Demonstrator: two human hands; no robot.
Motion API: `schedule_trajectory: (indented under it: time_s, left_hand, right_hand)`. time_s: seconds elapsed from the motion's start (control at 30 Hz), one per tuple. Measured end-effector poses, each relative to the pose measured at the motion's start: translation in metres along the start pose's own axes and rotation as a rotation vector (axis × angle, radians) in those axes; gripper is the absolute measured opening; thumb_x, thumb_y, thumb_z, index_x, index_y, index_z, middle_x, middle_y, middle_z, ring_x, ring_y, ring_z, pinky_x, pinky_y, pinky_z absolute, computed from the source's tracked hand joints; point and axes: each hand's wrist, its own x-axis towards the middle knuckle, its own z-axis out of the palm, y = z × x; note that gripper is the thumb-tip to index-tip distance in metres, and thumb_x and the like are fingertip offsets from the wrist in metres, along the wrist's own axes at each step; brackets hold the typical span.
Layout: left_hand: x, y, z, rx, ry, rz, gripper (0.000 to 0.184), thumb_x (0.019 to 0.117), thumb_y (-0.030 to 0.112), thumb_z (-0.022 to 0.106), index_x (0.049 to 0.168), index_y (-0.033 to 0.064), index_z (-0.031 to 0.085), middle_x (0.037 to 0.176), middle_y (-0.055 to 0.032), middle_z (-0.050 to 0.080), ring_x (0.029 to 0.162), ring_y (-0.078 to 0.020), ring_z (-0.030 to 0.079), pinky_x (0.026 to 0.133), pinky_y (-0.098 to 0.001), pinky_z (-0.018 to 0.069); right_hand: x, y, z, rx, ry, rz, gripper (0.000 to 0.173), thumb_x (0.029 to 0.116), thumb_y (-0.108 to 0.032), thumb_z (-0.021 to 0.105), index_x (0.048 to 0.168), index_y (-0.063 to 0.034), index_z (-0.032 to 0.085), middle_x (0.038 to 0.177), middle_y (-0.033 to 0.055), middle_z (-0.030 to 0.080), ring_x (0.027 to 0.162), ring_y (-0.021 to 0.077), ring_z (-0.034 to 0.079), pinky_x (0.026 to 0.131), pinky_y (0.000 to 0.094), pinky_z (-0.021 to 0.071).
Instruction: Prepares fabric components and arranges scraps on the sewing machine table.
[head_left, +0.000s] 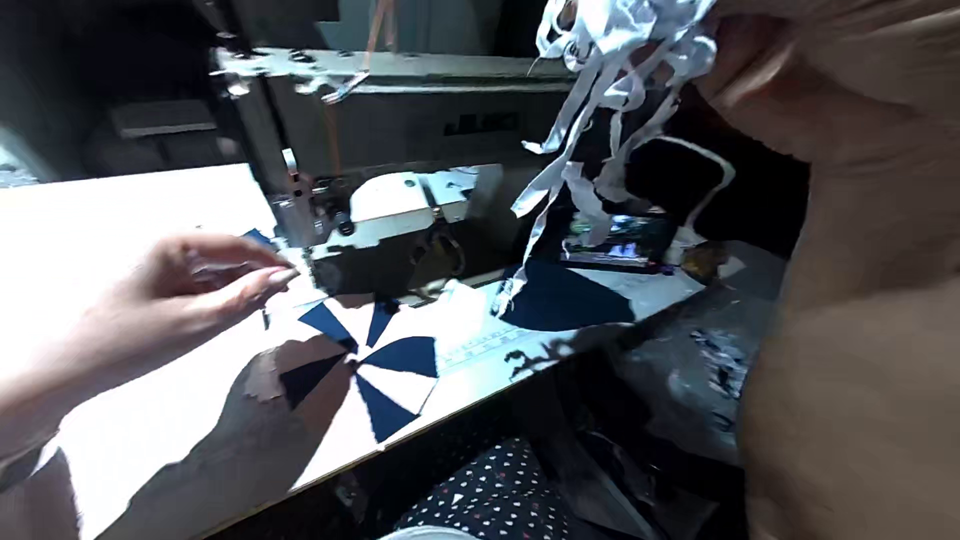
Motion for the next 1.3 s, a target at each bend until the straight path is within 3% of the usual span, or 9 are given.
schedule_trajectory:
  time_s: [0.07,0.2,0.4,0.6,0.7,0.8,1.07,1.2,1.3]
  left_hand:
    - [0.005,-0.001,-0.007,0.018,-0.037,-0.025,0.019,0.1006,0.021,0.059,0.108,0.0129,0.075,0.084,0.0093,0.073,0.071,0.0040,0.066,0.060,-0.0126,0.0546]
    - [0.007,-0.015,-0.001,-0.072,-0.060,-0.043,0.017,0.1034,0.018,0.059,0.104,0.0110,0.074,0.081,0.0070,0.071,0.067,0.0006,0.065,0.060,-0.0139,0.0547]
    - [-0.007,-0.035,0.017,0.002,-0.001,-0.062,0.016,0.1015,0.020,0.060,0.103,0.0105,0.073,0.076,0.0075,0.069,0.063,0.0025,0.062,0.059,-0.0158,0.0535]
    - [-0.009,-0.048,0.034,-0.031,0.016,-0.134,0.018,0.0986,0.024,0.062,0.106,0.0143,0.074,0.082,0.0053,0.071,0.066,-0.0061,0.066,0.060,-0.0261,0.0565]
    - [-0.011,-0.060,0.048,-0.055,0.074,-0.087,0.026,0.0977,0.039,0.062,0.106,0.0184,0.074,0.085,0.0088,0.073,0.069,-0.0039,0.068,0.060,-0.0197,0.0570]
    - [-0.008,-0.054,0.050,-0.075,0.064,-0.096,0.026,0.0969,0.034,0.062,0.105,0.0115,0.073,0.084,0.0075,0.072,0.070,-0.0011,0.067,0.062,-0.0168,0.0551]
    - [-0.004,-0.049,0.053,-0.157,-0.087,-0.067,0.034,0.0922,0.021,0.064,0.103,-0.0110,0.068,0.087,-0.0074,0.071,0.077,-0.0020,0.065,0.072,-0.0184,0.0533]
    - [0.002,-0.030,0.052,-0.159,-0.118,-0.113,0.024,0.0844,0.003,0.066,0.097,-0.0173,0.065,0.082,-0.0118,0.067,0.077,-0.0022,0.061,0.073,-0.0157,0.0490]
    - [0.005,-0.025,0.051,-0.141,-0.149,-0.155,0.023,0.0831,0.001,0.069,0.095,-0.0184,0.064,0.082,-0.0143,0.067,0.076,-0.0028,0.059,0.073,-0.0154,0.0476]
  right_hand:
    - [0.010,0.005,0.032,0.059,-0.041,0.068,0.023,0.0911,0.006,0.063,0.079,-0.0138,0.068,0.074,-0.0095,0.068,0.068,-0.0023,0.064,0.065,0.0121,0.0556]
    - [0.024,0.022,0.082,0.153,-0.245,0.113,0.010,0.0937,-0.003,0.066,0.097,-0.0109,0.072,0.091,-0.0043,0.073,0.084,0.0049,0.070,0.077,0.0208,0.0608]
    - [-0.008,0.033,0.145,-0.025,-0.421,0.136,0.008,0.0900,0.001,0.070,0.095,-0.0029,0.074,0.079,0.0002,0.071,0.065,0.0011,0.063,0.058,0.0165,0.0544]
    - [-0.035,0.062,0.167,-0.192,-0.708,0.163,0.013,0.0925,0.001,0.069,0.103,-0.0034,0.076,0.095,0.0093,0.067,0.089,0.0170,0.064,0.080,0.0318,0.0547]
    - [-0.031,0.066,0.160,-0.176,-0.856,0.197,0.026,0.0927,0.001,0.069,0.118,-0.0034,0.073,0.112,0.0122,0.067,0.102,0.0190,0.064,0.089,0.0327,0.0535]
    - [-0.022,0.070,0.150,-0.173,-0.850,0.168,0.025,0.0923,0.001,0.071,0.117,-0.0022,0.074,0.113,0.0119,0.068,0.101,0.0172,0.066,0.089,0.0305,0.0543]
    - [-0.001,0.096,0.163,-0.126,-1.001,0.064,0.010,0.0924,0.008,0.065,0.097,0.0043,0.073,0.087,0.0119,0.067,0.086,0.0167,0.062,0.078,0.0302,0.0494]
    - [0.016,0.102,0.166,-0.037,-1.121,0.098,0.007,0.0951,0.005,0.065,0.098,0.0056,0.072,0.086,0.0106,0.065,0.081,0.0132,0.058,0.073,0.0273,0.0465]
    - [0.014,0.111,0.170,0.020,-1.128,0.133,0.011,0.0945,0.001,0.069,0.103,0.0059,0.072,0.090,0.0123,0.067,0.081,0.0129,0.060,0.074,0.0268,0.0483]
